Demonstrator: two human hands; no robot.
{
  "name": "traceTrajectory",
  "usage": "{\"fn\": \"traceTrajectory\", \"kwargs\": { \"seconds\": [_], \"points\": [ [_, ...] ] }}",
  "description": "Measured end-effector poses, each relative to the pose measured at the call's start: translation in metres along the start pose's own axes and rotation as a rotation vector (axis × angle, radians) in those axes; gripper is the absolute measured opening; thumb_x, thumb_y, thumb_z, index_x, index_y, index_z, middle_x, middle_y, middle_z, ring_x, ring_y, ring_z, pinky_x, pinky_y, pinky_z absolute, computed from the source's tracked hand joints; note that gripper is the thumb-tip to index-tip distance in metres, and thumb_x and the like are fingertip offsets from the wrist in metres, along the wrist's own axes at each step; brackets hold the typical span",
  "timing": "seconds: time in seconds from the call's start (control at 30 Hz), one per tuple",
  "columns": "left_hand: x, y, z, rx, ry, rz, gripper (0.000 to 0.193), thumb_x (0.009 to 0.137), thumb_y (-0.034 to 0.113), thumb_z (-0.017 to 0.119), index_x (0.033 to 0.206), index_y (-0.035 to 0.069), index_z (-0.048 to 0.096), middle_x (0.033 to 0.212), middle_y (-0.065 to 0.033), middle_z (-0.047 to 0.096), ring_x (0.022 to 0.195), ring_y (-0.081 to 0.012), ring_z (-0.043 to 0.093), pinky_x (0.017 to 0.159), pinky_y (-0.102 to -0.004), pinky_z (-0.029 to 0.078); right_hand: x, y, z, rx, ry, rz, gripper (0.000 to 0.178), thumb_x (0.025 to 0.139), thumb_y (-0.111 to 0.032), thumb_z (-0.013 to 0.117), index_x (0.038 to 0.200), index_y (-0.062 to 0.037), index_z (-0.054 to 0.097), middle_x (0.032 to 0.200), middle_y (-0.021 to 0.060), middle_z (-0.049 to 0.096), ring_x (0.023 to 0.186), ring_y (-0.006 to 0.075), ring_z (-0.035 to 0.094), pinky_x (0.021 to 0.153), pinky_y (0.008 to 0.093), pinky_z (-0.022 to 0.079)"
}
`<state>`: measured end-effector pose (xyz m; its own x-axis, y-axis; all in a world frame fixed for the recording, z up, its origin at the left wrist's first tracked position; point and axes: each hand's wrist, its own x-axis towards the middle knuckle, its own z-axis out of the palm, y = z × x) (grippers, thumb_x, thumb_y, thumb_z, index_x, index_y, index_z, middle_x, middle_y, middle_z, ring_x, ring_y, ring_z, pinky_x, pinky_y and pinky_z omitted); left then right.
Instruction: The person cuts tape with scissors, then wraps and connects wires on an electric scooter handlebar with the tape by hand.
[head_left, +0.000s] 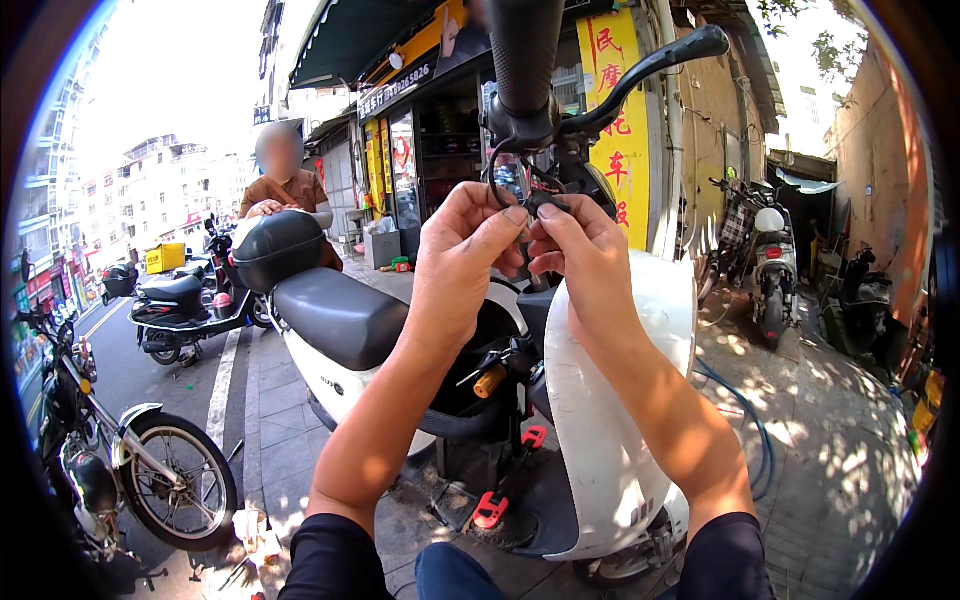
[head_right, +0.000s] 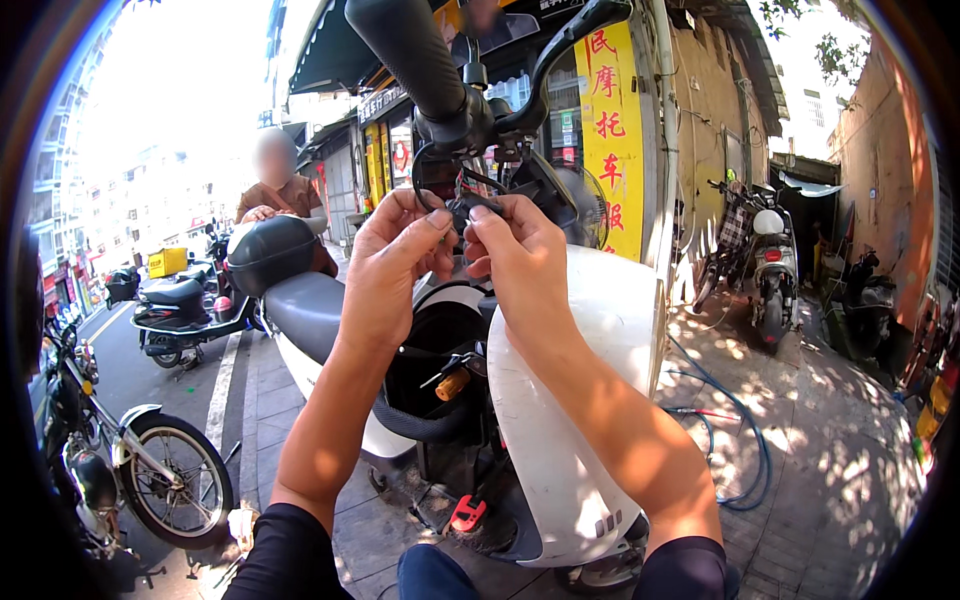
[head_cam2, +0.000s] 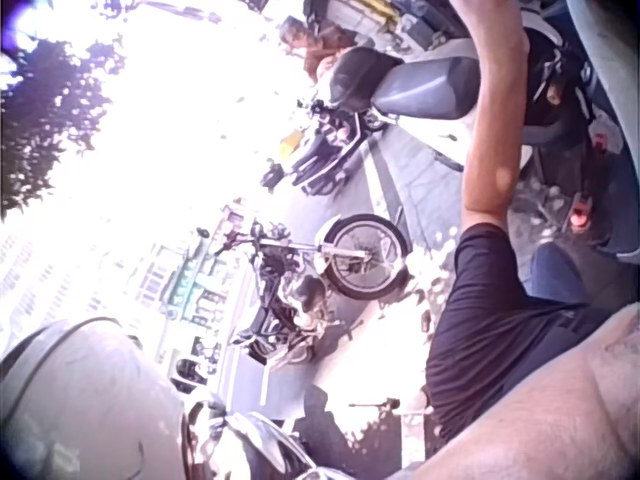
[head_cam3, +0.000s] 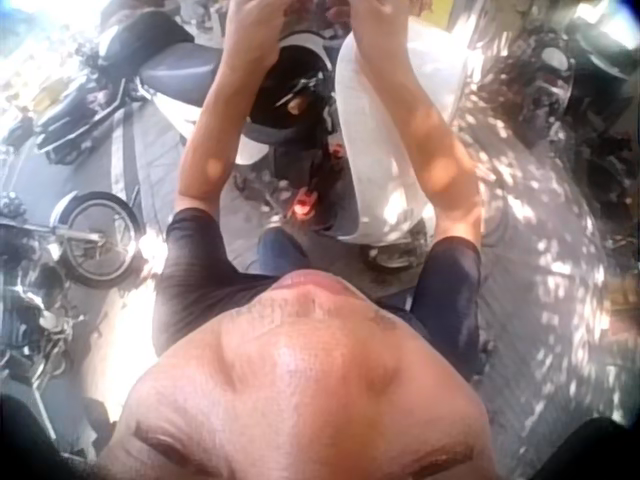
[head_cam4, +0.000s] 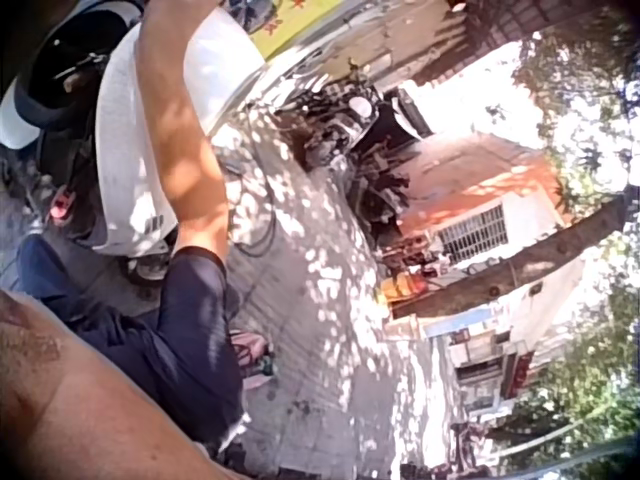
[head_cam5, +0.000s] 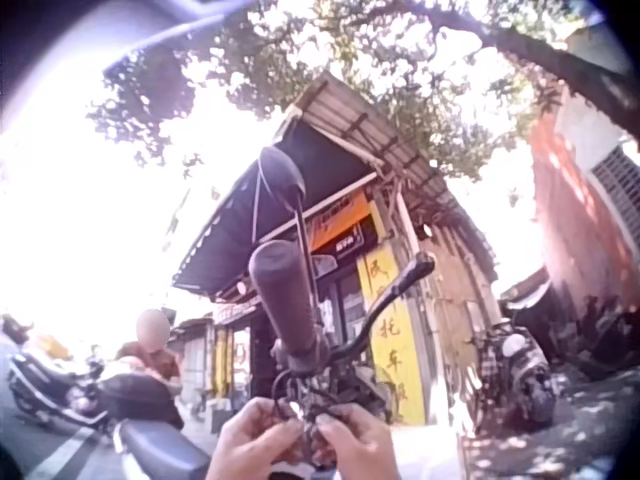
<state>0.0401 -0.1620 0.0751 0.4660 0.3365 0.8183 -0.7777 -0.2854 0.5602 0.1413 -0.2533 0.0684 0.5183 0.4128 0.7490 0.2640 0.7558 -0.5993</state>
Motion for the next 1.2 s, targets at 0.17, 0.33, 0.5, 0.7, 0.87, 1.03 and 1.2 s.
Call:
{"fn": "traceTrajectory", "kwargs": {
  "seconds": [0.17, 0.33, 0.5, 0.7, 0.87, 1.03, 1.2],
  "points": [
    [-0.003, -0.003, 0.005, 0.015, 0.041, 0.005, 0.017, 0.090, 0.012, 0.063, 0.102, 0.004, 0.056, 0.078, -0.0010, 0.061, 0.063, -0.0067, 0.057, 0.058, -0.0223, 0.046, 0.003, -0.003, 0.003, 0.042, -0.008, 0.017, 0.022, 0.091, -0.017, 0.061, 0.102, 0.0018, 0.063, 0.081, 0.0055, 0.064, 0.068, 0.0105, 0.061, 0.060, 0.0231, 0.050],
    [-0.005, -0.004, 0.005, -0.049, 0.065, 0.018, 0.026, 0.090, 0.010, 0.062, 0.112, 0.000, 0.051, 0.081, -0.0012, 0.061, 0.064, -0.0058, 0.057, 0.055, -0.0208, 0.045, 0.003, -0.005, 0.005, 0.124, -0.054, 0.061, 0.020, 0.091, -0.015, 0.060, 0.103, 0.0006, 0.063, 0.081, 0.0057, 0.065, 0.067, 0.0109, 0.062, 0.060, 0.0243, 0.052],
    [-0.001, -0.005, -0.003, -0.122, 0.016, -0.041, 0.035, 0.089, 0.009, 0.063, 0.119, -0.002, 0.049, 0.083, -0.0020, 0.062, 0.064, -0.0070, 0.058, 0.057, -0.0218, 0.047, 0.001, -0.008, 0.005, 0.151, -0.089, 0.092, 0.017, 0.092, -0.015, 0.058, 0.103, -0.0027, 0.062, 0.083, 0.0059, 0.067, 0.071, 0.0124, 0.063, 0.066, 0.0258, 0.051],
    [0.001, -0.001, -0.008, -0.151, -0.030, -0.131, 0.033, 0.089, 0.009, 0.064, 0.118, -0.003, 0.053, 0.087, -0.0038, 0.065, 0.066, -0.0075, 0.060, 0.058, -0.0210, 0.049, 0.003, -0.003, 0.004, 0.209, -0.098, 0.105, 0.019, 0.091, -0.013, 0.058, 0.105, -0.0001, 0.062, 0.081, 0.0064, 0.065, 0.066, 0.0130, 0.064, 0.063, 0.0260, 0.054],
    [0.000, 0.003, -0.005, -0.120, -0.041, -0.147, 0.026, 0.091, 0.009, 0.061, 0.116, 0.001, 0.058, 0.083, -0.0015, 0.063, 0.068, -0.0081, 0.058, 0.062, -0.0229, 0.049, 0.002, -0.004, 0.004, 0.203, -0.090, 0.097, 0.019, 0.091, -0.013, 0.058, 0.105, 0.0002, 0.062, 0.080, 0.0068, 0.066, 0.066, 0.0135, 0.064, 0.063, 0.0257, 0.054],
    [-0.001, 0.001, -0.006, -0.100, -0.034, -0.104, 0.026, 0.089, 0.009, 0.064, 0.113, 0.001, 0.060, 0.085, -0.0014, 0.066, 0.066, -0.0057, 0.060, 0.058, -0.0199, 0.049, 0.001, -0.004, 0.005, 0.227, -0.096, 0.099, 0.018, 0.091, -0.013, 0.057, 0.103, 0.0000, 0.062, 0.080, 0.0072, 0.065, 0.065, 0.0139, 0.064, 0.063, 0.0261, 0.054],
    [0.000, 0.000, -0.005, -0.032, -0.042, -0.070, 0.022, 0.089, 0.010, 0.063, 0.110, 0.003, 0.062, 0.080, 0.0017, 0.062, 0.066, -0.0045, 0.058, 0.059, -0.0194, 0.049, -0.001, -0.004, 0.005, 0.255, -0.081, 0.096, 0.017, 0.091, -0.012, 0.058, 0.102, -0.0003, 0.061, 0.080, 0.0076, 0.065, 0.064, 0.0141, 0.064, 0.062, 0.0264, 0.054]
  ]
}}
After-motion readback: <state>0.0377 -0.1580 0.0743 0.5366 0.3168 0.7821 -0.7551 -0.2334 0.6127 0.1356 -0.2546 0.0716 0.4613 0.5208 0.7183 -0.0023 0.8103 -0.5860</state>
